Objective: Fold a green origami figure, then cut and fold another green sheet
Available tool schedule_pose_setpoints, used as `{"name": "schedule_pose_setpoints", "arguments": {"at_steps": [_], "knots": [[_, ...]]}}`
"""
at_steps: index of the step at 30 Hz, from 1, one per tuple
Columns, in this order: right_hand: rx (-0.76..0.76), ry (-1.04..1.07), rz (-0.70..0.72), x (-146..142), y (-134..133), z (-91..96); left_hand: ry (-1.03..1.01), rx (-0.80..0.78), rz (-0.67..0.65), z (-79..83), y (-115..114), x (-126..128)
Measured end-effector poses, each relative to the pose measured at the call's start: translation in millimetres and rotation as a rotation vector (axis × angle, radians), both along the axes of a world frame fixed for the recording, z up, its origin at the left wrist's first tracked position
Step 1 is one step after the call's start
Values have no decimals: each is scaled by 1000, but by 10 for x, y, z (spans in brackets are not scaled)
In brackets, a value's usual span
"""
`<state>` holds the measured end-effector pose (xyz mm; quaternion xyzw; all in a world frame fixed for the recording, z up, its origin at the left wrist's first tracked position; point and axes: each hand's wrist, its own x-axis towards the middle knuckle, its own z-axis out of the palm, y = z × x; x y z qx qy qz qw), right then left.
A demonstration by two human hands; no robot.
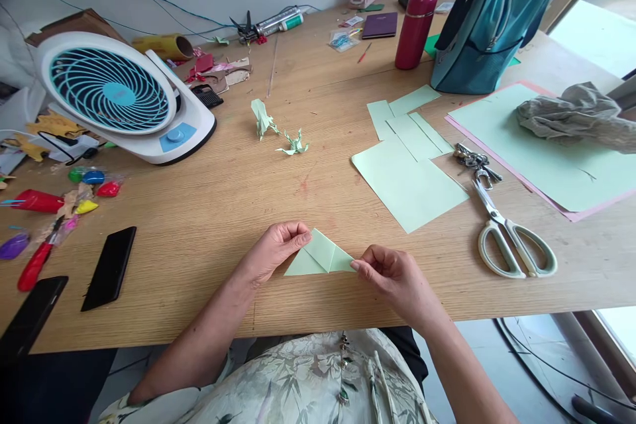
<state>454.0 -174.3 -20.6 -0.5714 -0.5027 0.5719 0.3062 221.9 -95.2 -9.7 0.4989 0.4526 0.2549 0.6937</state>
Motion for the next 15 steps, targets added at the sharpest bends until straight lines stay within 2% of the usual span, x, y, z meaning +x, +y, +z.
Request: {"name": "schedule_pose_setpoints", "arguments": {"at_steps": [9, 15], "knots": [[-38, 6, 22, 27, -38, 11, 118, 217, 3, -75, 35, 24], [-16, -3, 71, 120, -53, 52, 161, 321, -16, -35, 44, 13]]}}
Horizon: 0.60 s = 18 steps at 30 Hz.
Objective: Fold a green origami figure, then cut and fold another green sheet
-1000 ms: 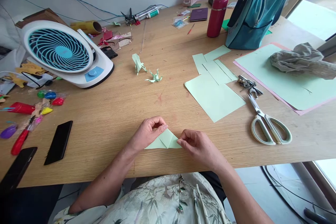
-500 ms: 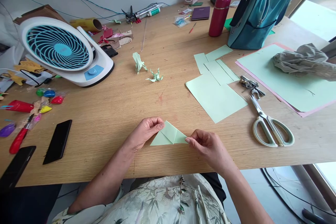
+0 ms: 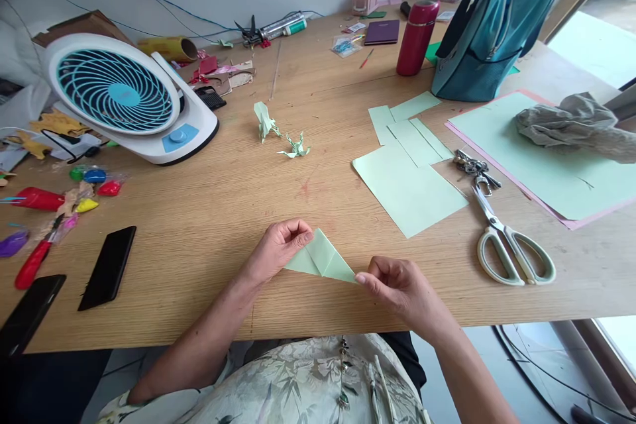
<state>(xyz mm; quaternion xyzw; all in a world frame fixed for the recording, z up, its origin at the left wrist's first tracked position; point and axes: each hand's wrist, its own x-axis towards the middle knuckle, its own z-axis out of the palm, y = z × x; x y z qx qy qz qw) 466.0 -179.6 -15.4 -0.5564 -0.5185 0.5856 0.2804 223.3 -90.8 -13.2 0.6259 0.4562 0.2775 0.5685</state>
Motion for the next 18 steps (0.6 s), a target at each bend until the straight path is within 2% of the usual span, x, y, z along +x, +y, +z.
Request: {"name": "schedule_pose_setpoints", "arguments": {"at_steps": [4, 8, 14, 18], "knots": [[98, -35, -9, -46, 73, 74, 41, 3, -104, 57, -84, 87], [83, -4, 19, -208, 150, 78, 27, 7, -175, 88, -190, 217], [15, 146, -139, -215, 147, -7, 60, 55, -146, 55, -159, 192], [-8, 166, -188, -160, 140, -15, 62, 54, -128, 11, -118, 138]]}}
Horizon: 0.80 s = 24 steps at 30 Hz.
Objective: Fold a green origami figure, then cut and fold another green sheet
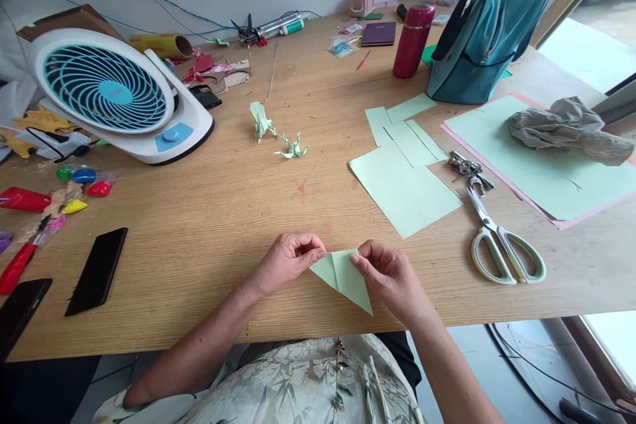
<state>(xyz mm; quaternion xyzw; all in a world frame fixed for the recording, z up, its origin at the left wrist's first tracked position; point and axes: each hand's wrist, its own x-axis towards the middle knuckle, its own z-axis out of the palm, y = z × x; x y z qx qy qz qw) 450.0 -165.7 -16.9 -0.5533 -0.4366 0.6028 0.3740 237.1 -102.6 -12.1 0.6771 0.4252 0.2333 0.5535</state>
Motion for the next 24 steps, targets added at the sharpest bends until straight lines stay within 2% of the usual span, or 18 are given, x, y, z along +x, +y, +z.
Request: {"name": "schedule_pose_setpoints", "arguments": {"at_steps": [5, 12, 18, 24], "knots": [[-25, 47, -99, 48, -31, -61, 5, 29, 10, -39, 28, -15], [-54, 86, -147, 127, -86, -99, -61, 10, 69, -116, 50, -37], [-24, 50, -114, 158, -67, -127, -51, 66, 111, -208, 46, -51], [109, -103, -32, 247, 4, -169, -71, 15, 88, -245, 46, -54]]}}
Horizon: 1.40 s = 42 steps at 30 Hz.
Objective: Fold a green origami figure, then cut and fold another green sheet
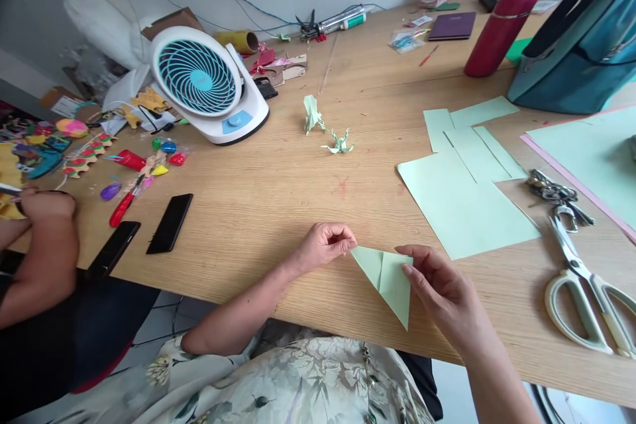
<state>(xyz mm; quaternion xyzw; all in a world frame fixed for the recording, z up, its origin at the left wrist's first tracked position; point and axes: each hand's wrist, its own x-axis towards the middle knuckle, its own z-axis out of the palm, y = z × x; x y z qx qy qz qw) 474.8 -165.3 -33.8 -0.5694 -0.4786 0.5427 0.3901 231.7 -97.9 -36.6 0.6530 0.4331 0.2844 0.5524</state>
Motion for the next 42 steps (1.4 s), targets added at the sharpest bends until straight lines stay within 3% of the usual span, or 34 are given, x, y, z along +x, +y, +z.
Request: {"name": "schedule_pose_setpoints", "arguments": {"at_steps": [13, 16, 21, 29, 33, 39, 42], "knots": [[11, 14, 121, 103, 97, -70, -5, -62, -86, 62, 67, -55], [67, -82, 179, 117, 150, -35, 38, -55, -86, 79, 66, -45], [158, -315, 394, 54, 294, 136, 79, -71, -79, 102, 57, -17], [205, -362, 682, -50, 507, 304, 212, -40, -54, 179, 55, -78], [201, -433, 763, -90, 583, 333, 293, 24, -26, 243, 27, -147], [414, -499, 804, -172, 689, 398, 437, 166, -21, 276, -31, -220], [408, -518, 885, -213, 732, 441, 550, 256, -35, 299, -83, -211]]}}
